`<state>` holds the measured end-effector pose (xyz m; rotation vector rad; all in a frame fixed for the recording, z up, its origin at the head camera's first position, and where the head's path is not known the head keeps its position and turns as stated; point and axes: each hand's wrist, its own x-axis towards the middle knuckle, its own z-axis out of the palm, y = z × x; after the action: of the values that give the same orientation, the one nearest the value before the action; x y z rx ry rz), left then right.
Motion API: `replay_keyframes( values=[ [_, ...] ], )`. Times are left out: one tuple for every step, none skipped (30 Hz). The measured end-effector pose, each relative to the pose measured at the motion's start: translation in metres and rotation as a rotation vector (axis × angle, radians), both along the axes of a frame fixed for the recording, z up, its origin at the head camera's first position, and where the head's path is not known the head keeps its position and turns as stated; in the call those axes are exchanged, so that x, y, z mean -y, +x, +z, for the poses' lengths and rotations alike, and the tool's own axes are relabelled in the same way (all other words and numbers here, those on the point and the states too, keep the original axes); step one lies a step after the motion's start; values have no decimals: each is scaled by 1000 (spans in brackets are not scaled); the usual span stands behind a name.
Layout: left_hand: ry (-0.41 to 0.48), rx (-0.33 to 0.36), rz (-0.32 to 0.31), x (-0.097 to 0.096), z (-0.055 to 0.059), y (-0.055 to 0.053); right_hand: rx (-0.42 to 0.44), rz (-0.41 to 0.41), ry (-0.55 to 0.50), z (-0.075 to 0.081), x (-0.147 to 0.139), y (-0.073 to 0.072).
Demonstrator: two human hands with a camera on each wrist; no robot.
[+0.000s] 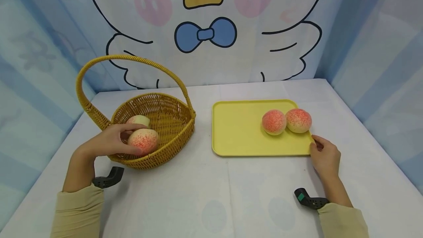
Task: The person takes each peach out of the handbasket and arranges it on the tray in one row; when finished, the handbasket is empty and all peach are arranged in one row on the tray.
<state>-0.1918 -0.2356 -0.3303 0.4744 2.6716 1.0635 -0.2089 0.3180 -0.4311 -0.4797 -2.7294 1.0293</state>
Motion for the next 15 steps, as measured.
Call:
replay_keyframes(
  values=[
    [19, -2, -7, -2, 1, 0, -2, -1, 3, 0, 0, 0],
    [40, -2, -13, -3, 1, 0, -2, -1, 2, 0, 0, 0],
    [66, 1, -18, -5, 2, 0, -1, -2, 1, 0, 0, 0],
    [81, -6, -22, -7, 3, 0, 2, -2, 0, 0, 1, 0],
    [95, -14, -27, -9, 4, 0, 5, -5, -2, 0, 1, 0],
    [108, -23, -31, -12, 5, -1, 7, -6, -4, 0, 1, 0],
    [122, -28, -32, -14, 7, -1, 10, -6, -11, 1, 1, 0],
    [135, -37, -37, -17, 8, -2, 12, -5, -17, 1, 1, 1],
    [147, -50, -47, -21, 9, -3, 13, -6, -19, 1, 1, 1],
    [156, -67, -61, -24, 9, -4, 14, -6, -19, 2, 1, 1],
    [173, -79, -77, -28, 10, -5, 12, -7, -21, 2, 1, 1],
    [180, -86, -86, -34, 14, -4, 8, -8, -22, 2, 1, 1],
    [183, -104, -98, -39, 14, -5, 0, -6, -21, 2, 1, 1],
    [173, -124, -101, -44, 14, -6, -8, -5, -16, 2, 1, 1],
    [155, -148, -102, -48, 15, -7, -15, -4, -9, 2, 2, 1]
  ],
)
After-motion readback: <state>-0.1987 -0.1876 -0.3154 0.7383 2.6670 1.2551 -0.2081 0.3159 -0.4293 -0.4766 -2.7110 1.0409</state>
